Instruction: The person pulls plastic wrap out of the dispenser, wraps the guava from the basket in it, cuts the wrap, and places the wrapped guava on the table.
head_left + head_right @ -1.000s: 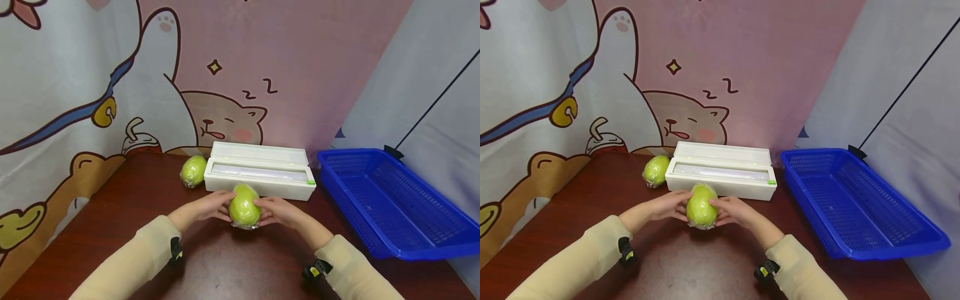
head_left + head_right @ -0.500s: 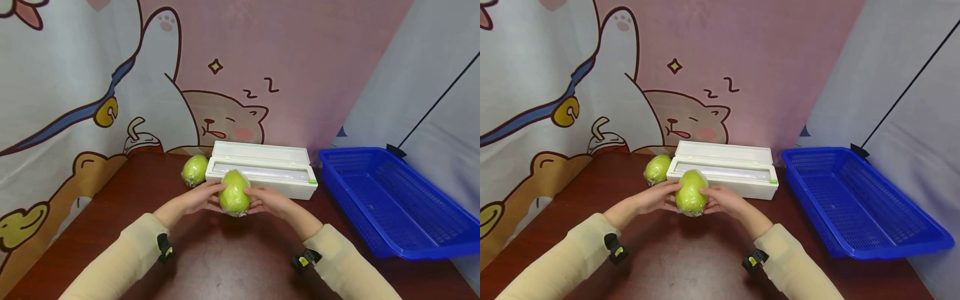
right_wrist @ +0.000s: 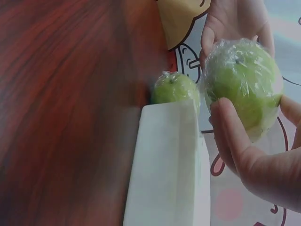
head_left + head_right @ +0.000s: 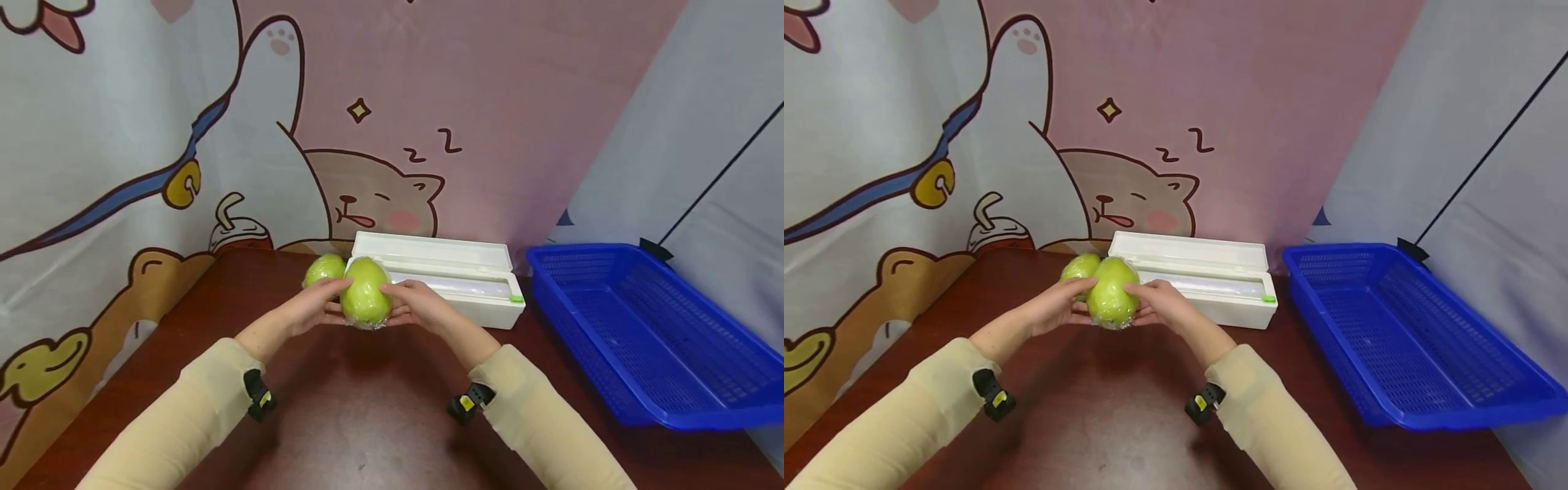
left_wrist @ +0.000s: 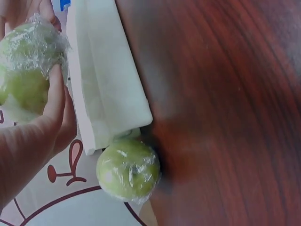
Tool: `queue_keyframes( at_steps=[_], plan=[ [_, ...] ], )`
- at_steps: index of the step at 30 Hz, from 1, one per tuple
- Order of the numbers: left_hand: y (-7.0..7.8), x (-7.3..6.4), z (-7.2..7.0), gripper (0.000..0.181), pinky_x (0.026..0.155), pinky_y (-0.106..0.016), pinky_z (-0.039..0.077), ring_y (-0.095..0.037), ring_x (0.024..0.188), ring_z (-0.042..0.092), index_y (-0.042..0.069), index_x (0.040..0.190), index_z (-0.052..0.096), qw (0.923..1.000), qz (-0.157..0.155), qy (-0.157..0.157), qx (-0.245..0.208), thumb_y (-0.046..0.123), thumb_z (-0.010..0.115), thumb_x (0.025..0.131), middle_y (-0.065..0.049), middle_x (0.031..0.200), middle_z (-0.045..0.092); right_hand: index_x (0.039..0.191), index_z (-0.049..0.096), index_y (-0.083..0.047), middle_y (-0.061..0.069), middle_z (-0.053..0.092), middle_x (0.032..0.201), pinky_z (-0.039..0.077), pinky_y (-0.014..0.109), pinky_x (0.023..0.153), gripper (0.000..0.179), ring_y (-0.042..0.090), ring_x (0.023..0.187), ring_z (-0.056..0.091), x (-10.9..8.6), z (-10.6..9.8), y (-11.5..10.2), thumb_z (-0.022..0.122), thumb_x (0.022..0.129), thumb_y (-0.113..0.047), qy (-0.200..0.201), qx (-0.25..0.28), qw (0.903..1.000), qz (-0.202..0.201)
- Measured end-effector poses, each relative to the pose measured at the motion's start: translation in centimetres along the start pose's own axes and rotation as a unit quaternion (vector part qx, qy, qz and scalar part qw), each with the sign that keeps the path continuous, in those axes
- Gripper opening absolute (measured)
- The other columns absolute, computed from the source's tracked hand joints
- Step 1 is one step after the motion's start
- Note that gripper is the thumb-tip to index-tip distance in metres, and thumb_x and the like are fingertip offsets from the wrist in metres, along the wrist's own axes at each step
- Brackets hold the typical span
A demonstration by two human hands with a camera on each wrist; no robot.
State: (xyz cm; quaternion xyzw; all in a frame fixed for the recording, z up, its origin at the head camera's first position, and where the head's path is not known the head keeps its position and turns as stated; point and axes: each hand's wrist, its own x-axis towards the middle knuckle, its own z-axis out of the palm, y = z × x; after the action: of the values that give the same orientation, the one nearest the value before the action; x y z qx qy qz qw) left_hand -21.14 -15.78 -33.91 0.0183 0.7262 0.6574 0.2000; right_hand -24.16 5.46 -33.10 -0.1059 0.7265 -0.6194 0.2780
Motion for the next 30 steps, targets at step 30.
queue_keyframes(
  at_steps=[30],
  plan=[
    [1.7, -0.2, -4.9, 0.064, 0.102, -0.044, 0.042, -0.036, 0.133, 0.037, -0.005, 0.145, 0.016, 0.9803, -0.005, 0.196, -0.026, 0.037, 0.033, 0.100, -0.024, 0.147, 0.025, 0.130, 0.046, 0.009, 0.019, 0.045, 0.119, 0.048, 0.040, 0.097, 0.042, 0.026, 0.095, 0.057, 6.1, 5.7, -3.2, 0.051, 0.093, -0.009, 0.082, 0.153, 0.9847, -0.014]
  ],
)
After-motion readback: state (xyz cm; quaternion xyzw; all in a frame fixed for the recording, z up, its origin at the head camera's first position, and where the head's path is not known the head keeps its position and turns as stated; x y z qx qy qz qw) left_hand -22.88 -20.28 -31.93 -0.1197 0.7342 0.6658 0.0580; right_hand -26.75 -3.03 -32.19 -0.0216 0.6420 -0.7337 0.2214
